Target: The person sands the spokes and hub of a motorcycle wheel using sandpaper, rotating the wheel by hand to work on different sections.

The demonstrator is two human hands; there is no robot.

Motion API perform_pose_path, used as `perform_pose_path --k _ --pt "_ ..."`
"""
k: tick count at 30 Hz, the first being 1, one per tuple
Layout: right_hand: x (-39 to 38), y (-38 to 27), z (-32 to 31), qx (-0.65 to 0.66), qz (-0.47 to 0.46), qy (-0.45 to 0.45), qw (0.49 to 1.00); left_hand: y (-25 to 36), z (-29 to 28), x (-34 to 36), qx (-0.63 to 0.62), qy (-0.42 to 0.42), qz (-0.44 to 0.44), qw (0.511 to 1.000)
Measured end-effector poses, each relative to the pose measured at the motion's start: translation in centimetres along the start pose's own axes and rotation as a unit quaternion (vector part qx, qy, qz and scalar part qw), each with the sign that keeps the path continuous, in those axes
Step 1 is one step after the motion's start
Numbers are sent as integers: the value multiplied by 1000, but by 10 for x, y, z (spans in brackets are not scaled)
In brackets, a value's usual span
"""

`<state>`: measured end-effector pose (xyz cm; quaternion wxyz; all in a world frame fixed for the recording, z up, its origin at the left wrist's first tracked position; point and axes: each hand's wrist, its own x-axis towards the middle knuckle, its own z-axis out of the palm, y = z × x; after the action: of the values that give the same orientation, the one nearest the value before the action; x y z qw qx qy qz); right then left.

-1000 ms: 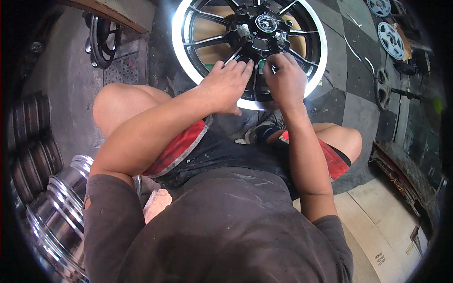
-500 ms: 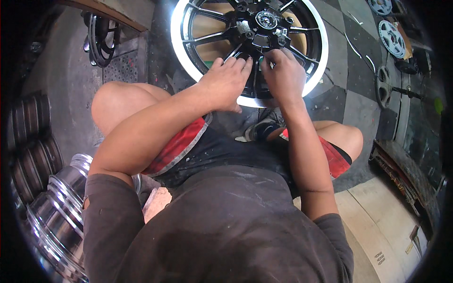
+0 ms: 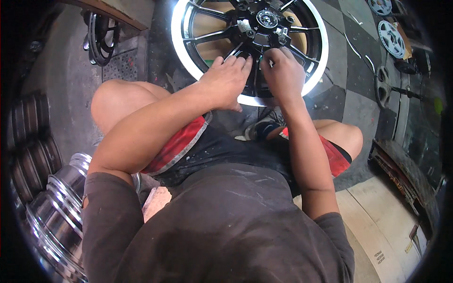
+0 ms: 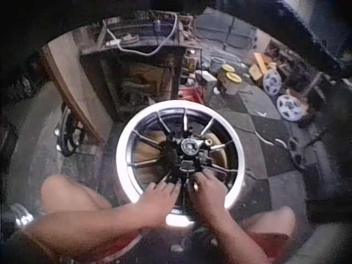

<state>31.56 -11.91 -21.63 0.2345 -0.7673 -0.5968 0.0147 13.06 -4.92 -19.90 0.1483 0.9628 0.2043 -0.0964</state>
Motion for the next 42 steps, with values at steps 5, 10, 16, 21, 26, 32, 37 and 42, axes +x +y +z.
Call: perform_pose_path --k 5,10,16,21,26,32,37,42 --pt "-3 3 8 -23 8 -54 998 0 1 -1 -4 -3 -6 1000" --pt "4 -2 -5 -15 21 -108 994 3 3 -2 0 -2 -14 1000" --pt "6 0 -19 -52 27 -294 954 3 5 -4 3 5 -21 1000" --pt "5 15 -8 -29 -23 -112 993 2 6 -4 7 5 -21 1000" --pt "8 8 -5 -57 -80 -26 995 3 6 -5 2 -11 -32 999" --pt "10 0 1 -135 -95 -21 986 2 6 -5 1 1 -26 1000" --pt "8 -2 -7 -156 -77 -123 977 3 5 -5 3 -2 -26 1000" --pt "5 0 -11 -188 -70 -239 950 3 8 -4 2 -7 -28 1000"
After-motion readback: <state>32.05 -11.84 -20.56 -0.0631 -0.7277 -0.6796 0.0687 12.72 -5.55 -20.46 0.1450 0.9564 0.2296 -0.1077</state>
